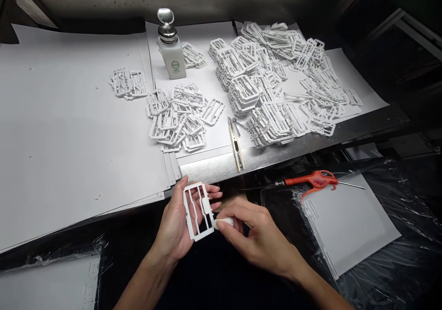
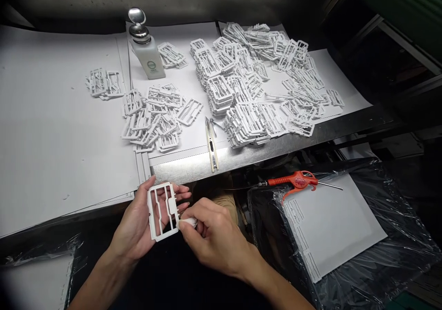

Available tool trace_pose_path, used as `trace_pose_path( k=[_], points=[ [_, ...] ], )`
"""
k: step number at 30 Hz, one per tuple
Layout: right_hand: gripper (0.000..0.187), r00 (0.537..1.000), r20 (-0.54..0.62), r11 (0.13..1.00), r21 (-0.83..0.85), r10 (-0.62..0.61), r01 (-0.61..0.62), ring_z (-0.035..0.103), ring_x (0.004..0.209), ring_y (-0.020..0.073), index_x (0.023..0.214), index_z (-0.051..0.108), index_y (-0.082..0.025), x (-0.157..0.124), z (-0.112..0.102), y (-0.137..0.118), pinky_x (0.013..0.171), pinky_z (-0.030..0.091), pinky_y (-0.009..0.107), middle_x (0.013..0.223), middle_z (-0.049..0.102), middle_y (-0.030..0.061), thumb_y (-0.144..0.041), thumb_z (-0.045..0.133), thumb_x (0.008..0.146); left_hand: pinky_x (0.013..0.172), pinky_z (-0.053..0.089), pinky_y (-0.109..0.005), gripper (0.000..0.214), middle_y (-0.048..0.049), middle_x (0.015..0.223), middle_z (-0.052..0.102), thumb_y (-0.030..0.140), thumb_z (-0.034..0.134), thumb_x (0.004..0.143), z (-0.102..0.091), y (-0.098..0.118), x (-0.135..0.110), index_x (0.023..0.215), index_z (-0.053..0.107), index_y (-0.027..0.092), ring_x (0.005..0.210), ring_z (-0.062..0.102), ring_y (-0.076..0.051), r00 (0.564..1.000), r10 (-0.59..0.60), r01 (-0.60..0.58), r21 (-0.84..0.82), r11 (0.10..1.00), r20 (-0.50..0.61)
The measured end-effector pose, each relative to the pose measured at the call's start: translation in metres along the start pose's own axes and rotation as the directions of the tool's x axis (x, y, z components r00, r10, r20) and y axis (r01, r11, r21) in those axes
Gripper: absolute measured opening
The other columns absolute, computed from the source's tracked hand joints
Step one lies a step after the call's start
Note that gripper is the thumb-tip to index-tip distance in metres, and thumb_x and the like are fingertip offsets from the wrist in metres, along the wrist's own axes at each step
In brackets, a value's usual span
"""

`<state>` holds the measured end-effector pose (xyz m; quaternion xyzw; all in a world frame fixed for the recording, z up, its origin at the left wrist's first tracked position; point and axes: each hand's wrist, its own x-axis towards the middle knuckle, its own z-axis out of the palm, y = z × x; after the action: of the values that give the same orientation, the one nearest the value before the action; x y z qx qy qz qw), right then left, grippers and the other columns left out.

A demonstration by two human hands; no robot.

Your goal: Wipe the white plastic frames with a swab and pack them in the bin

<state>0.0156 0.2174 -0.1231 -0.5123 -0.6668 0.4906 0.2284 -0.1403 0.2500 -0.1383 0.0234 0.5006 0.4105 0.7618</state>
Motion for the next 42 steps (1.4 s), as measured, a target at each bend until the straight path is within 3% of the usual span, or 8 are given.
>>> trace_pose_path(
  k=[6, 12, 18, 25, 31, 35, 38, 42],
  points=[
    [0.012, 0.989, -0.139, 0.998, 0.023, 0.058, -0.055, 0.05, 0.06, 0.0103, 0.089, 0.064, -0.019, 0.005, -0.004, -0.003, 0.054, 0.04, 0.022, 0.079, 0.059, 0.0022, -0.024, 0.053, 0.086, 0.077, 0.053, -0.037, 0.041, -0.018, 0.091, 0.066, 0.036, 0.04, 0.09, 0.001, 0.002, 0.001, 0.082, 0.065, 0.005, 0.085, 0.064, -0.026, 0.998, -0.049, 0.051, -0.031, 0.998, 0.049],
    [0.012, 0.993, -0.116, 0.998, -0.053, -0.027, 0.021, 0.05, 0.063, 0.0103, 0.088, 0.063, -0.016, 0.005, 0.0, -0.001, 0.061, 0.041, 0.023, 0.082, 0.057, 0.0035, -0.019, 0.052, 0.086, 0.075, 0.053, -0.035, 0.04, -0.0158, 0.087, 0.066, 0.036, 0.04, 0.09, 0.01, 0.004, 0.007, 0.08, 0.064, 0.006, 0.081, 0.064, -0.024, 0.994, -0.07, 0.075, -0.055, 0.996, 0.087],
    [0.011, 0.991, -0.136, 0.999, -0.038, 0.022, -0.028, 0.049, 0.061, 0.0101, 0.084, 0.062, -0.016, -0.001, -0.005, -0.001, 0.055, 0.038, 0.022, 0.075, 0.055, 0.0021, -0.02, 0.052, 0.086, 0.081, 0.051, -0.036, 0.042, -0.0163, 0.086, 0.065, 0.037, 0.039, 0.09, 0.014, 0.01, 0.014, 0.081, 0.064, 0.005, 0.085, 0.064, -0.026, 0.995, 0.005, 0.001, -0.058, 0.998, 0.101],
    [0.012, 0.981, -0.094, 0.985, -0.055, -0.169, 0.164, 0.05, 0.068, 0.0116, 0.086, 0.063, -0.014, 0.008, 0.011, -0.006, 0.063, 0.041, 0.023, 0.077, 0.054, 0.0035, -0.016, 0.051, 0.085, 0.082, 0.05, -0.036, 0.04, -0.0155, 0.086, 0.065, 0.04, 0.039, 0.09, 0.017, 0.008, 0.014, 0.084, 0.062, 0.008, 0.082, 0.064, -0.025, 0.991, 0.022, -0.015, -0.06, 0.998, 0.128],
    [0.009, 0.964, -0.264, 0.999, -0.031, 0.02, -0.029, 0.047, 0.061, 0.0095, 0.084, 0.063, -0.017, 0.001, -0.009, 0.011, 0.056, 0.038, 0.022, 0.075, 0.055, 0.0009, -0.019, 0.054, 0.085, 0.081, 0.05, -0.035, 0.038, -0.0158, 0.087, 0.066, 0.037, 0.039, 0.091, 0.008, 0.014, 0.017, 0.085, 0.062, 0.008, 0.084, 0.064, -0.024, 0.978, 0.052, -0.033, -0.097, 0.995, 0.202],
    [0.008, 0.957, -0.276, 0.995, 0.07, 0.084, -0.067, 0.048, 0.062, 0.0092, 0.081, 0.063, -0.019, 0.0, -0.013, 0.012, 0.055, 0.038, 0.021, 0.075, 0.058, -0.0005, -0.019, 0.056, 0.085, 0.083, 0.049, -0.037, 0.036, -0.017, 0.09, 0.065, 0.037, 0.04, 0.091, 0.006, 0.013, 0.019, 0.088, 0.062, 0.008, 0.087, 0.063, -0.025, 0.974, 0.035, -0.009, -0.117, 0.993, 0.224],
    [0.008, 0.962, -0.262, 0.994, 0.091, 0.078, -0.055, 0.049, 0.062, 0.0098, 0.083, 0.064, -0.018, 0.004, -0.007, 0.008, 0.056, 0.039, 0.021, 0.075, 0.058, 0.0, -0.02, 0.057, 0.084, 0.085, 0.048, -0.038, 0.036, -0.0178, 0.091, 0.065, 0.037, 0.041, 0.09, 0.007, 0.012, 0.019, 0.088, 0.062, 0.007, 0.089, 0.062, -0.027, 0.973, 0.03, 0.001, -0.137, 0.991, 0.227],
    [0.009, 0.968, -0.251, 0.996, 0.077, -0.026, 0.047, 0.051, 0.062, 0.0097, 0.088, 0.064, -0.017, 0.019, 0.004, -0.003, 0.058, 0.042, 0.022, 0.08, 0.059, 0.0014, -0.02, 0.057, 0.084, 0.084, 0.049, -0.04, 0.034, -0.0153, 0.092, 0.064, 0.037, 0.042, 0.09, 0.008, 0.013, 0.016, 0.09, 0.061, 0.008, 0.09, 0.062, -0.027, 0.973, -0.021, 0.06, -0.164, 0.985, 0.23]
  ],
)
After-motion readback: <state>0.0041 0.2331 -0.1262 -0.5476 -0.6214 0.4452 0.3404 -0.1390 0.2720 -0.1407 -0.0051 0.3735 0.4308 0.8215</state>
